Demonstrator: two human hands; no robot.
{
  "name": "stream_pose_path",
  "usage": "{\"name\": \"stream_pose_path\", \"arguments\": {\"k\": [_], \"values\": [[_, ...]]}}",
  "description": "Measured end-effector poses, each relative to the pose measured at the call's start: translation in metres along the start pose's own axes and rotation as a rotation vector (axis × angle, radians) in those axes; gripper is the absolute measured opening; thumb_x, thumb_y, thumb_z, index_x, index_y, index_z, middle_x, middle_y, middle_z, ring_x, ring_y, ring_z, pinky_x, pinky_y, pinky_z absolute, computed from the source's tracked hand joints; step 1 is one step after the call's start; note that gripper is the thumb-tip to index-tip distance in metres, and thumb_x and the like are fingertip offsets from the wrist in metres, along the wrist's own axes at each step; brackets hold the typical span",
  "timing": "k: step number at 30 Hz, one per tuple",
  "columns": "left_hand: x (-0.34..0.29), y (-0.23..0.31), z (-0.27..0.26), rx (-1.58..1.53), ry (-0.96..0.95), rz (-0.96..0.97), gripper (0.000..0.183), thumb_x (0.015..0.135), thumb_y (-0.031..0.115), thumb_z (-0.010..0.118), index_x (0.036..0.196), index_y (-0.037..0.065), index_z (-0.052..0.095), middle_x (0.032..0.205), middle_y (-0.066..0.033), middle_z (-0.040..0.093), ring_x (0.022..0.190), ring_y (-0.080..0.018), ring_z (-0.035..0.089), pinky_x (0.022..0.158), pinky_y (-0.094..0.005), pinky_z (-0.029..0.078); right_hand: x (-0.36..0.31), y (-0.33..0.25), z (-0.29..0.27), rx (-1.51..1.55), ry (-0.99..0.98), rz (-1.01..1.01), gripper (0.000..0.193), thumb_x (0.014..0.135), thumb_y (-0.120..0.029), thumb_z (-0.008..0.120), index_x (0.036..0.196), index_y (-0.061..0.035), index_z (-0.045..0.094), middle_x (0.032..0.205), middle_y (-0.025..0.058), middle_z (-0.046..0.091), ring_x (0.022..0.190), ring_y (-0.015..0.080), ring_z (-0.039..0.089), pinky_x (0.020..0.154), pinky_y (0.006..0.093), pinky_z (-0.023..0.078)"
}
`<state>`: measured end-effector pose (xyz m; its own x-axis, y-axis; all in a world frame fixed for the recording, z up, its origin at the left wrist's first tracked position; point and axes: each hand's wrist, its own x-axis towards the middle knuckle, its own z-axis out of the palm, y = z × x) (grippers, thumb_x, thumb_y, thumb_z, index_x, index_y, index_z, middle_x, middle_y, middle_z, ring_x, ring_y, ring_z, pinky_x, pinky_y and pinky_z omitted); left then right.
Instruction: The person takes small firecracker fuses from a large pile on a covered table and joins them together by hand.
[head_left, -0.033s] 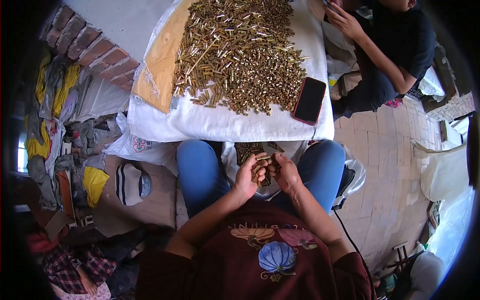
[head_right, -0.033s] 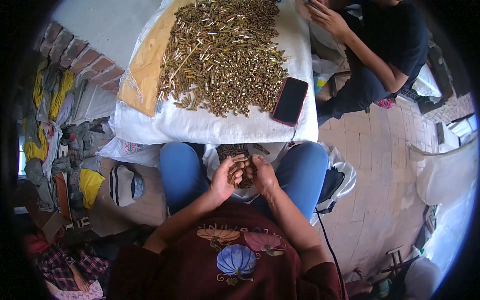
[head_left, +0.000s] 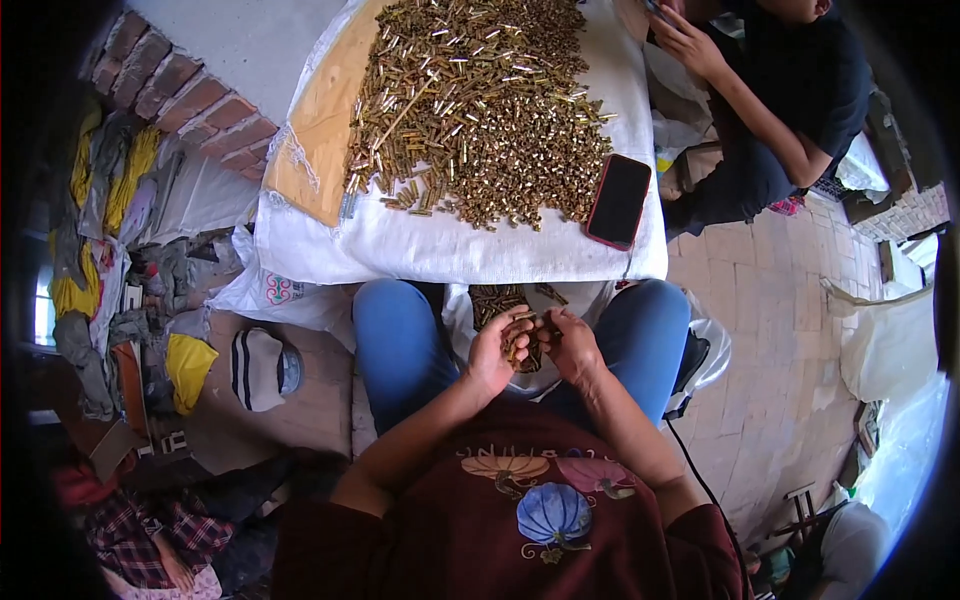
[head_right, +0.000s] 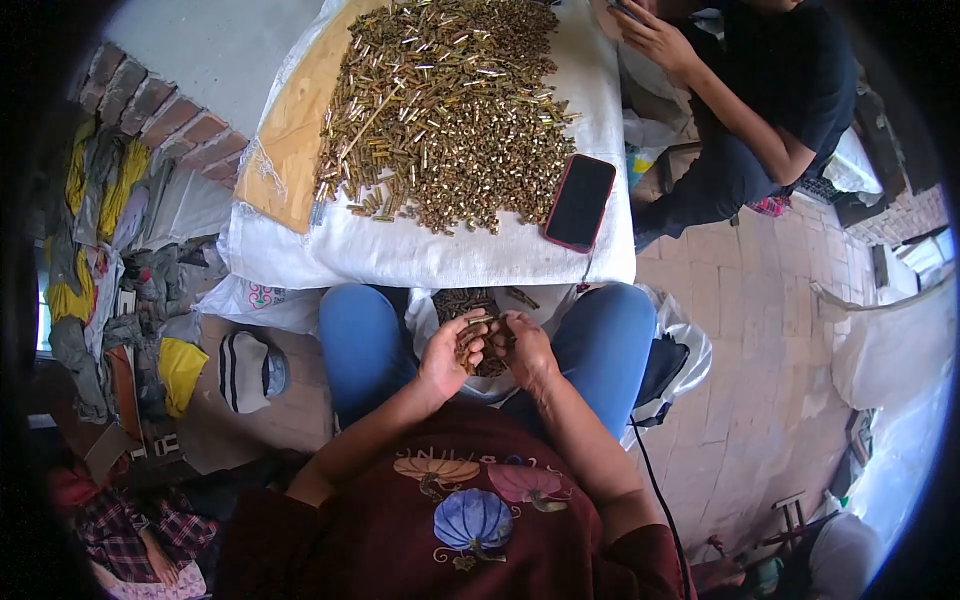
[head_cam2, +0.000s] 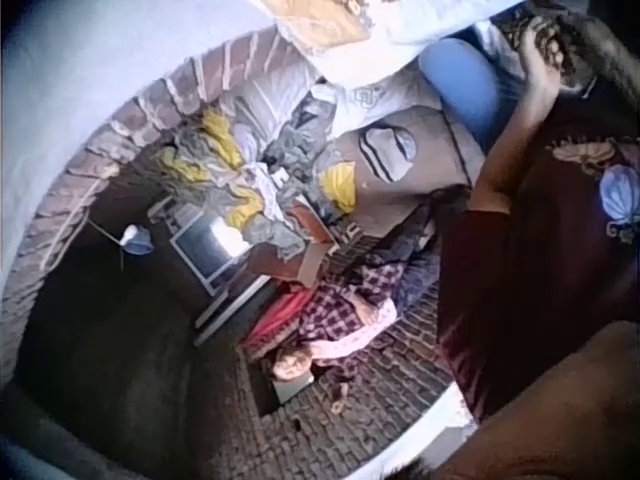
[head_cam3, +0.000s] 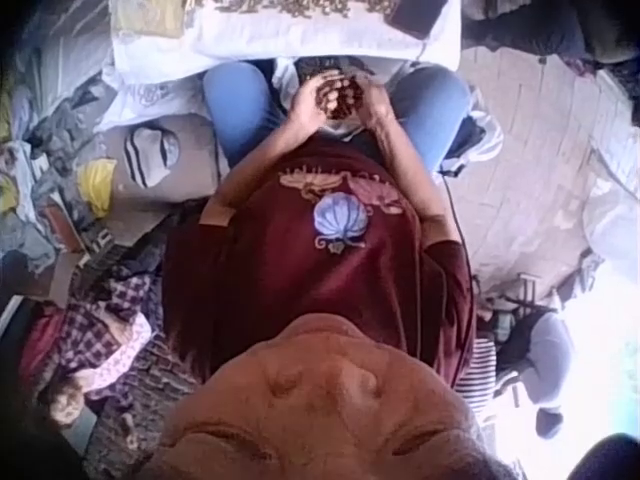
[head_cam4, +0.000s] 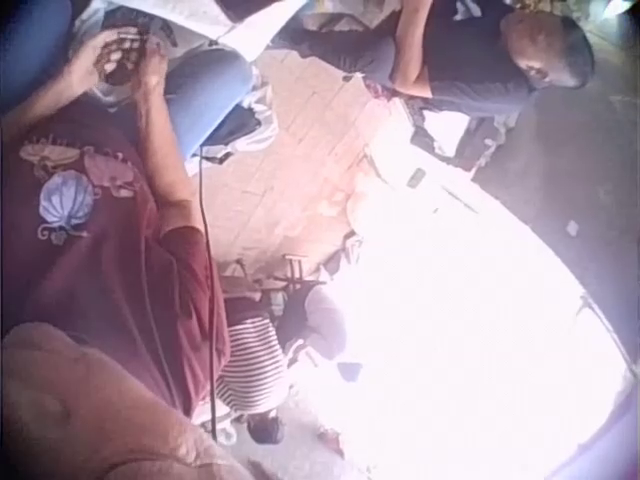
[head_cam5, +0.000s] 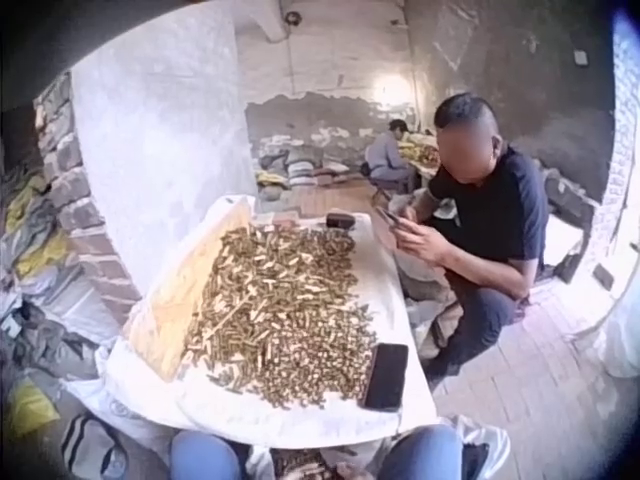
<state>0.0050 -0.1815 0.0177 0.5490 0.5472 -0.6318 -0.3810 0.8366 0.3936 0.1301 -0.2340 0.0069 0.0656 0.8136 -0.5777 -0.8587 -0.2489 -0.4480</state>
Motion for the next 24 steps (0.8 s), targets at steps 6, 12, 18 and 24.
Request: {"name": "stream_pose_path", "arguments": {"k": [6, 12, 18, 24], "values": [[0.002, 0.001, -0.022, 0.082, -0.102, 0.028, 0.024, 0.084, 0.007, 0.041, 0.106, 0.003, 0.048, 0.084, -0.0041, 0.054, 0.068, -0.0112, 0.048, 0.058, -0.0222, 0.039, -0.001, 0.002, 0.000, -0.127, 0.067, -0.003, 0.013, 0.088, -0.017, 0.041, 0.087, -0.0059, 0.047, 0.073, 0.0036, 0.054, 0.055, 0.0091, 0.042, 0.050, 0.0207, 0.034], [0.002, 0.000, -0.027, -0.055, -0.128, -0.034, 0.024, 0.085, 0.004, 0.043, 0.108, 0.002, 0.048, 0.087, -0.0034, 0.053, 0.070, -0.0101, 0.048, 0.058, -0.0207, 0.040, -0.002, 0.001, -0.004, -0.121, -0.093, 0.058, 0.021, 0.088, -0.026, 0.044, 0.083, -0.0065, 0.050, 0.066, 0.0005, 0.051, 0.049, 0.0068, 0.037, 0.045, 0.0184, 0.030], [-0.004, 0.001, -0.029, 0.104, -0.179, 0.036, 0.025, 0.085, 0.010, 0.046, 0.110, 0.004, 0.048, 0.085, -0.0024, 0.054, 0.070, -0.0086, 0.048, 0.057, -0.0203, 0.041, -0.001, 0.004, -0.002, -0.269, -0.053, -0.013, 0.022, 0.089, -0.028, 0.041, 0.085, -0.0076, 0.049, 0.064, -0.0016, 0.050, 0.050, 0.0059, 0.036, 0.045, 0.0178, 0.028], [-0.003, 0.000, -0.041, 0.197, -0.076, -0.003, 0.016, 0.085, 0.011, 0.047, 0.100, 0.007, 0.052, 0.076, -0.0005, 0.053, 0.063, -0.0086, 0.047, 0.055, -0.0186, 0.039, -0.008, -0.001, 0.014, -0.142, 0.000, 0.044, 0.020, 0.089, -0.026, 0.041, 0.088, -0.0079, 0.049, 0.069, 0.0022, 0.056, 0.052, 0.0084, 0.042, 0.045, 0.0183, 0.033]]}}
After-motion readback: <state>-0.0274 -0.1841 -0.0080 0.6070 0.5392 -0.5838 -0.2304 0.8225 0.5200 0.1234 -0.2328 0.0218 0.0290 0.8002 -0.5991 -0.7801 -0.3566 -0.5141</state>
